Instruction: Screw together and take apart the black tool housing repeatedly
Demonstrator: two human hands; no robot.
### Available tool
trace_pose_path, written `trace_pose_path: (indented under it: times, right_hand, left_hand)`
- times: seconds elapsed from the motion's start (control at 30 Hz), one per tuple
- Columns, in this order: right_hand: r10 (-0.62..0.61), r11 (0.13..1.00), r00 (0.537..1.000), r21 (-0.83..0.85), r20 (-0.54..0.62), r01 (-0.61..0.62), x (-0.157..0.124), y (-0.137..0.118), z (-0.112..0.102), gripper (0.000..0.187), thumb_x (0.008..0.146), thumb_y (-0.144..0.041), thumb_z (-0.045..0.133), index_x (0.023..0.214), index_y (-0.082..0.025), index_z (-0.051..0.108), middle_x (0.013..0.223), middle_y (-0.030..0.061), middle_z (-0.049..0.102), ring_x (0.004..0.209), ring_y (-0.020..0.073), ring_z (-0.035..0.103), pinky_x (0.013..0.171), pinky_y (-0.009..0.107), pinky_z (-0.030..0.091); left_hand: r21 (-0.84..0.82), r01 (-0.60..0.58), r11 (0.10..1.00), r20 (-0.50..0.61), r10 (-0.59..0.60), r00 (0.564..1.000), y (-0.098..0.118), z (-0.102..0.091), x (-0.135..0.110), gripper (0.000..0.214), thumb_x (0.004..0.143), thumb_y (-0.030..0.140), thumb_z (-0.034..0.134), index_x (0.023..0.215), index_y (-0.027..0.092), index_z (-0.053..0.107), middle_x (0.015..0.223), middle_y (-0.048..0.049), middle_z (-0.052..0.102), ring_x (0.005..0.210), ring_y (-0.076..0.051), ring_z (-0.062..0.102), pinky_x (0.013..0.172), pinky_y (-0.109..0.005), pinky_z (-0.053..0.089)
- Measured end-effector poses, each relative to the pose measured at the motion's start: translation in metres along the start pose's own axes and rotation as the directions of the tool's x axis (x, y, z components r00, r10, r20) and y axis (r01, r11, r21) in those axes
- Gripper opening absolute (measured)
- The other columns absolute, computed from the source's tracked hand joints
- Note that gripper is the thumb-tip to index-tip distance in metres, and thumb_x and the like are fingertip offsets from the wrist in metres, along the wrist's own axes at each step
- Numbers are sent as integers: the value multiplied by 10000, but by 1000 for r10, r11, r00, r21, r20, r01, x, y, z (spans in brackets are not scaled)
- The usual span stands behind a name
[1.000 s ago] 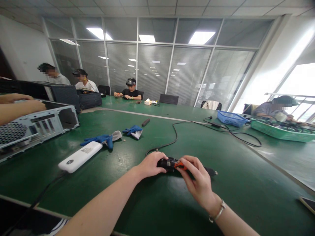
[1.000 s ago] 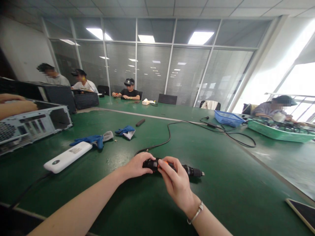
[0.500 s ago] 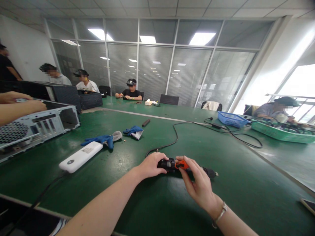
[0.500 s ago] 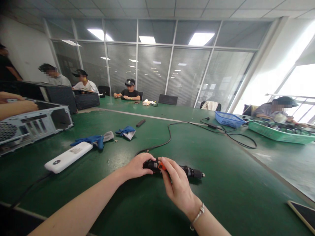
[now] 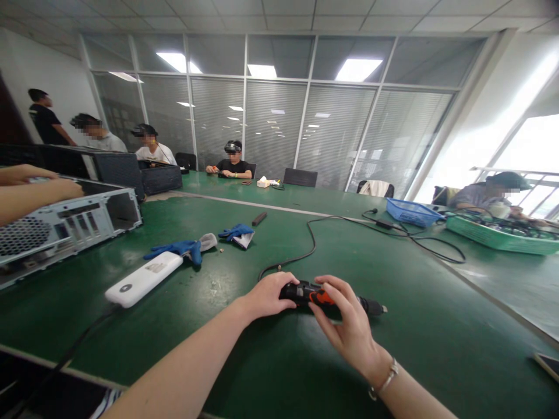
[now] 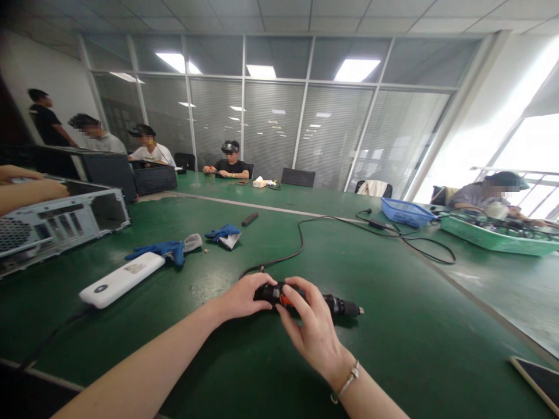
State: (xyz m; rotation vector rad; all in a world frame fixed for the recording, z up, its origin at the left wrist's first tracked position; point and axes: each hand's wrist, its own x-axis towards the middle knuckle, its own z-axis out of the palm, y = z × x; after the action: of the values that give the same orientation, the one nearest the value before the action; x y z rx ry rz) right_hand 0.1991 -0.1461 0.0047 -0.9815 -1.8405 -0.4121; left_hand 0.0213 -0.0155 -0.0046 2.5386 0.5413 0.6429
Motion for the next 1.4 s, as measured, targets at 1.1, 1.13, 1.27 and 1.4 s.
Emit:
trace_pose_path:
  times: [1.1,1.13,1.27,1.4]
  right_hand:
    - [152,988,986,6,-70,-152,14,-10,2,550,867,-150,587,1369,-271,396,1065,74,606,921,189,634,792,324,550]
    - [160,987,984,-6,-83,-161,14,-10,1,535,864,-156,597,1353,-277,417,1026,64,608,880,181,635,758,309,553]
    - [246,969,967,8,-72,-246,17,-8,-3,572,887,-154,545,1412,-262,345,1033,70,631,878,182,648,776,319,556]
    - [197,979,980,61,-35,-195,17,-9,-2,610,892,-147,515,1442,-255,277,1156,102,591,979,198,632,849,362,543]
  left_hand:
    - [-56,28,998,111,-22,994,15,-12,-4,437,675,335,780,1052,220,592,914,12,651,823,-172,624,740,-247,445]
    - [-50,41,998,103,-35,994,16,-12,-4,441,668,339,785,1047,221,593,920,11,652,829,-176,623,743,-251,445]
    - [-53,66,996,65,-62,996,15,-8,-4,395,706,356,765,1039,209,613,945,-2,669,838,-180,628,762,-263,448]
    - [-69,18,997,31,-16,999,14,-4,-4,347,759,312,728,1076,211,631,1011,-10,688,905,-184,637,826,-269,456]
